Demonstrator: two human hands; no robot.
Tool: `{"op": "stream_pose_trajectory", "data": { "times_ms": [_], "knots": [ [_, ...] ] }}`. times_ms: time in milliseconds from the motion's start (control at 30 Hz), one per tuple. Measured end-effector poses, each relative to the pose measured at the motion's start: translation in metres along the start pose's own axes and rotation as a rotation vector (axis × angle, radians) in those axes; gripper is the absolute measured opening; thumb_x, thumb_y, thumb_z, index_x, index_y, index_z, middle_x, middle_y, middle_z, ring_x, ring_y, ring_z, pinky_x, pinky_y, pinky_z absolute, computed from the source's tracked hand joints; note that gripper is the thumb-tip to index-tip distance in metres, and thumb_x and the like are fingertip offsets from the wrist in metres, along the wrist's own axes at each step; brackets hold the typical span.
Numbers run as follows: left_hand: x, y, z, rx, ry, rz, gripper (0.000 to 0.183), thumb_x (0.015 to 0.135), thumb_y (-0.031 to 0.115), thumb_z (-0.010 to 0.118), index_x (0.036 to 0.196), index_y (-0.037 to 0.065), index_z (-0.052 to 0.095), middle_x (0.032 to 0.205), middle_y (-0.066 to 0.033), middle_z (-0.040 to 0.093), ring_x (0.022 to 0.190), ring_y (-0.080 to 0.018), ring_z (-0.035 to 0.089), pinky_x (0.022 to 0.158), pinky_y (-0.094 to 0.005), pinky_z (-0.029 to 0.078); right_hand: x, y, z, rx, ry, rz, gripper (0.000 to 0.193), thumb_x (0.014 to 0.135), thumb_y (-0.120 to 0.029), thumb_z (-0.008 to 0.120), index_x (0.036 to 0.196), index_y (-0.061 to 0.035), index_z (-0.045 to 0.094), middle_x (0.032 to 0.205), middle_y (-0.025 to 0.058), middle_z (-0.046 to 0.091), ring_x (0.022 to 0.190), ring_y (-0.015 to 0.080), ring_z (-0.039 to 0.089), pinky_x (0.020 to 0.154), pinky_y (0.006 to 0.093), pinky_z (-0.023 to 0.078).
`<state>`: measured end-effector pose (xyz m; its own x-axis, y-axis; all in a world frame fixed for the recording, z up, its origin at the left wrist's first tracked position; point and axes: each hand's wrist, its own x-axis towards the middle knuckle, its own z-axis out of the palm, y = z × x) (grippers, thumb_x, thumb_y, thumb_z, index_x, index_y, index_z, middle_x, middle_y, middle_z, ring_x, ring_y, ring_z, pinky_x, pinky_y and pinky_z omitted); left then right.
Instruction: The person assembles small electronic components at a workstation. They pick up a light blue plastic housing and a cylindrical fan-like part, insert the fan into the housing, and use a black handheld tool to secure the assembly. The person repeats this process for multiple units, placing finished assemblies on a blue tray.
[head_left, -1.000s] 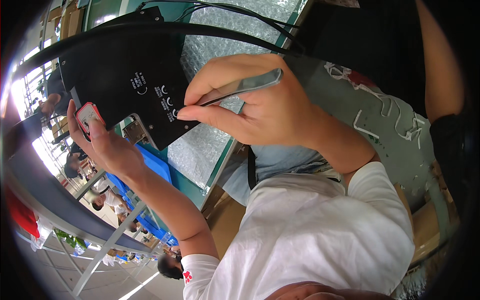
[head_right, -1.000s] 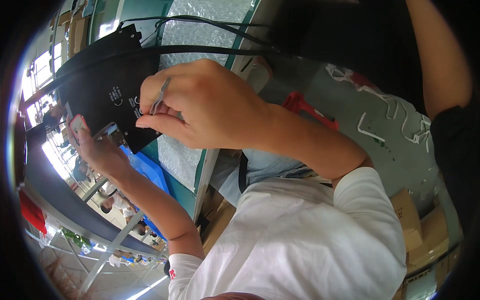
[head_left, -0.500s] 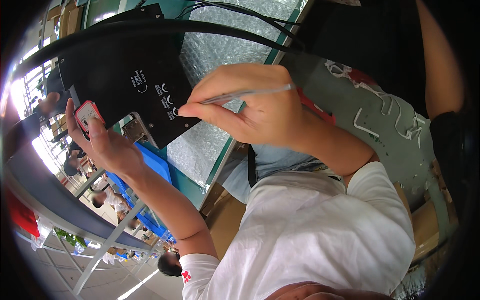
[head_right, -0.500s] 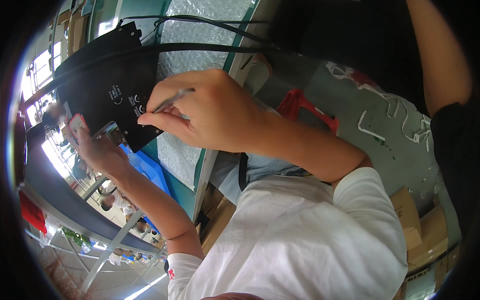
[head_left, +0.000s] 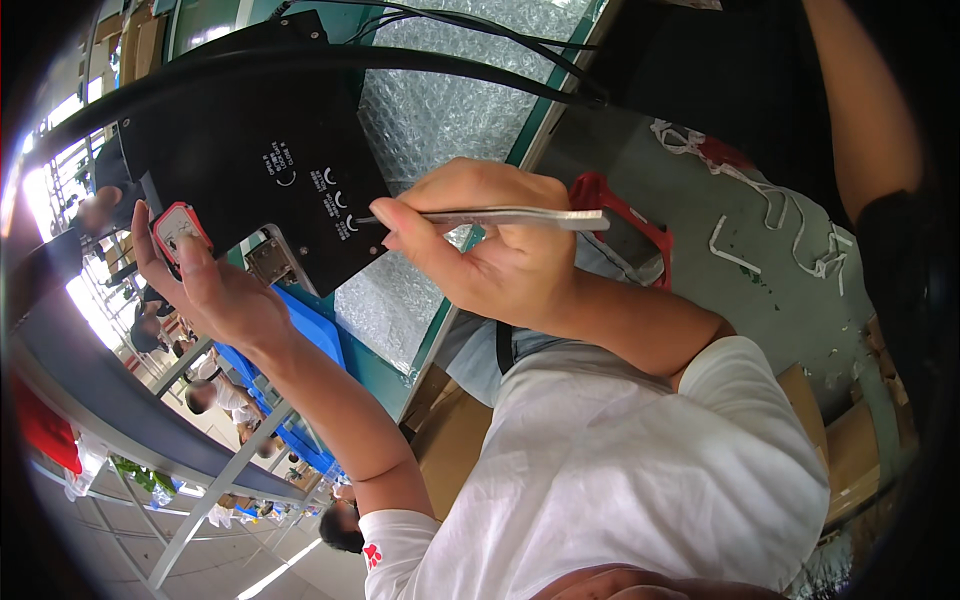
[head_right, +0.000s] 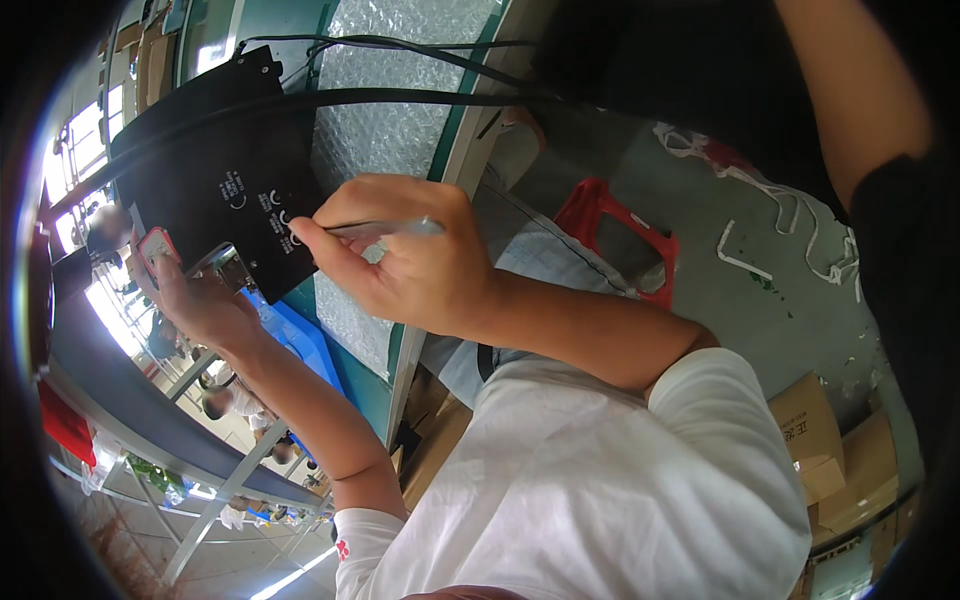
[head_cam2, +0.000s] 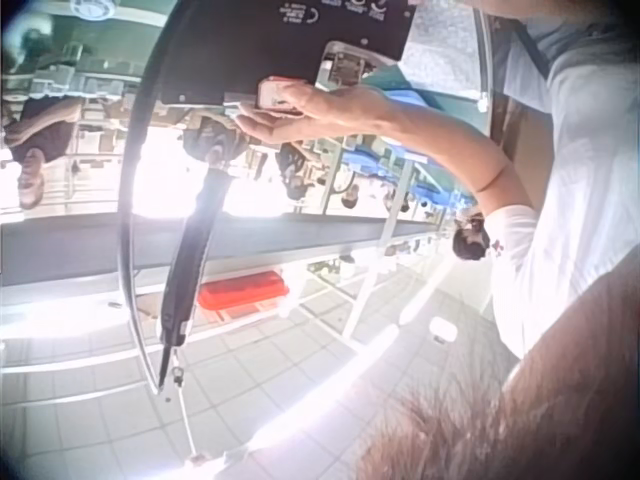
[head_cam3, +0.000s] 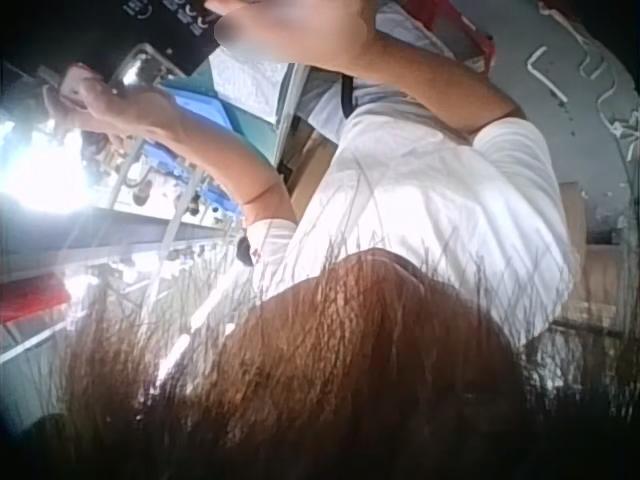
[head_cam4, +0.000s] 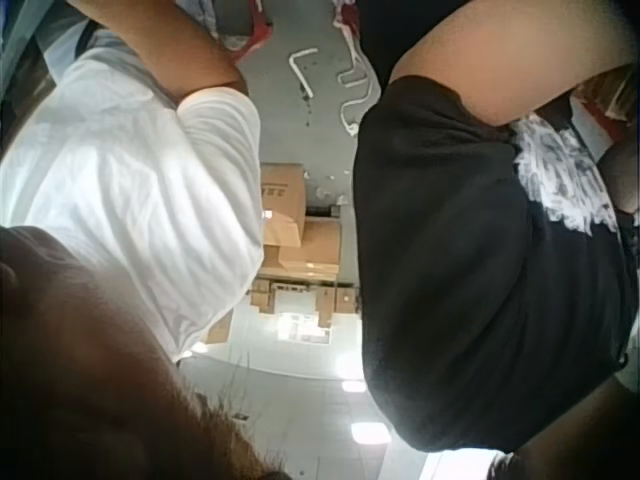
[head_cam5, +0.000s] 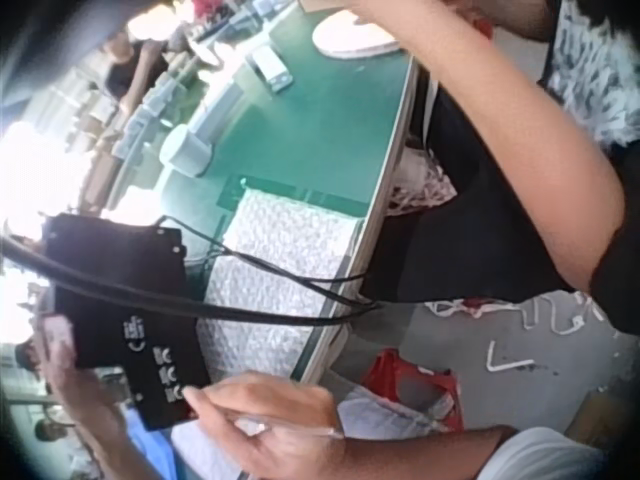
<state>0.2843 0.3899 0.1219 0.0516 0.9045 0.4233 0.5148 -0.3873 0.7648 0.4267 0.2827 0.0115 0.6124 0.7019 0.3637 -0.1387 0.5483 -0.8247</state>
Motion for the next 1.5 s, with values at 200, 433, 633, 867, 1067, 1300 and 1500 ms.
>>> {"op": "stream_pose_trajectory", "data": {
  "times_ms": [200,433,633,867,1067,1300,1500],
  "knots": [
    [0.002,0.001,0.000,0.067,-0.009,0.008,0.077,0.087,0.035,0.070,0.149,-0.002,0.043,0.122,-0.0138,0.061,0.111,-0.0183,0.057,0.099,-0.0296,0.044,-0.007,-0.001,0.005,0.146,0.066,0.184,0.008,0.092,0.010,0.071,0.095,0.0060,0.064,0.082,0.0119,0.072,0.072,0.0161,0.075,0.059,0.0226,0.061],
    [-0.008,0.010,0.018,0.239,0.008,0.150,0.074,0.090,0.034,0.071,0.149,-0.002,0.043,0.142,-0.0183,0.052,0.130,-0.0273,0.050,0.108,-0.0375,0.044,-0.008,-0.006,0.006,0.259,0.194,0.328,0.009,0.095,0.003,0.070,0.093,0.0036,0.061,0.078,0.0081,0.069,0.069,0.0135,0.074,0.059,0.0233,0.061],
    [-0.007,0.012,0.014,0.381,-0.055,0.248,0.090,0.083,0.044,0.084,0.150,0.001,0.042,0.143,-0.0213,0.049,0.133,-0.0338,0.049,0.109,-0.0445,0.043,-0.005,-0.005,-0.009,0.410,0.221,0.455,0.010,0.100,-0.002,0.067,0.099,0.0010,0.058,0.078,0.0104,0.069,0.071,0.0154,0.075,0.060,0.0257,0.062],
    [-0.023,0.008,0.022,0.586,0.036,0.332,0.097,0.075,0.051,0.090,0.147,0.003,0.046,0.146,-0.0193,0.048,0.139,-0.0368,0.043,0.113,-0.0491,0.037,-0.014,-0.028,-0.056,0.252,-0.070,0.245,0.006,0.106,-0.006,0.056,0.102,-0.0029,0.055,0.086,0.0116,0.067,0.060,0.0077,0.052,0.053,0.0219,0.041],
    [-0.050,0.005,-0.033,0.391,0.124,0.400,0.079,0.078,0.041,0.088,0.142,0.008,0.055,0.141,-0.0171,0.054,0.137,-0.0375,0.046,0.113,-0.0476,0.038,-0.035,-0.069,-0.002,-0.438,-0.929,0.361,0.018,0.096,-0.016,0.071,0.109,-0.0035,0.068,0.060,0.0077,0.061,0.055,0.0229,0.063,0.055,0.0337,0.049],
    [-0.099,-0.100,-0.187,0.563,0.366,-0.016,0.051,0.083,0.020,0.083,0.130,0.008,0.064,0.130,-0.0156,0.063,0.124,-0.0336,0.059,0.106,-0.0424,0.046,-0.050,-0.020,0.121,-0.902,-1.307,-0.184,0.038,0.088,-0.030,0.078,0.115,-0.0060,0.070,0.086,0.0182,0.071,0.077,0.0386,0.072,0.068,0.0480,0.056],
    [-0.129,-0.111,-0.212,0.435,0.347,-0.119,0.046,0.087,0.016,0.080,0.130,0.008,0.065,0.129,-0.0110,0.065,0.122,-0.0266,0.061,0.099,-0.0395,0.048,0.013,-0.052,0.165,-0.380,-0.524,-0.224,0.059,0.080,-0.024,0.088,0.127,-0.0013,0.059,0.113,0.0171,0.063,0.091,0.0257,0.066,0.082,0.0391,0.057]
  ]
}}
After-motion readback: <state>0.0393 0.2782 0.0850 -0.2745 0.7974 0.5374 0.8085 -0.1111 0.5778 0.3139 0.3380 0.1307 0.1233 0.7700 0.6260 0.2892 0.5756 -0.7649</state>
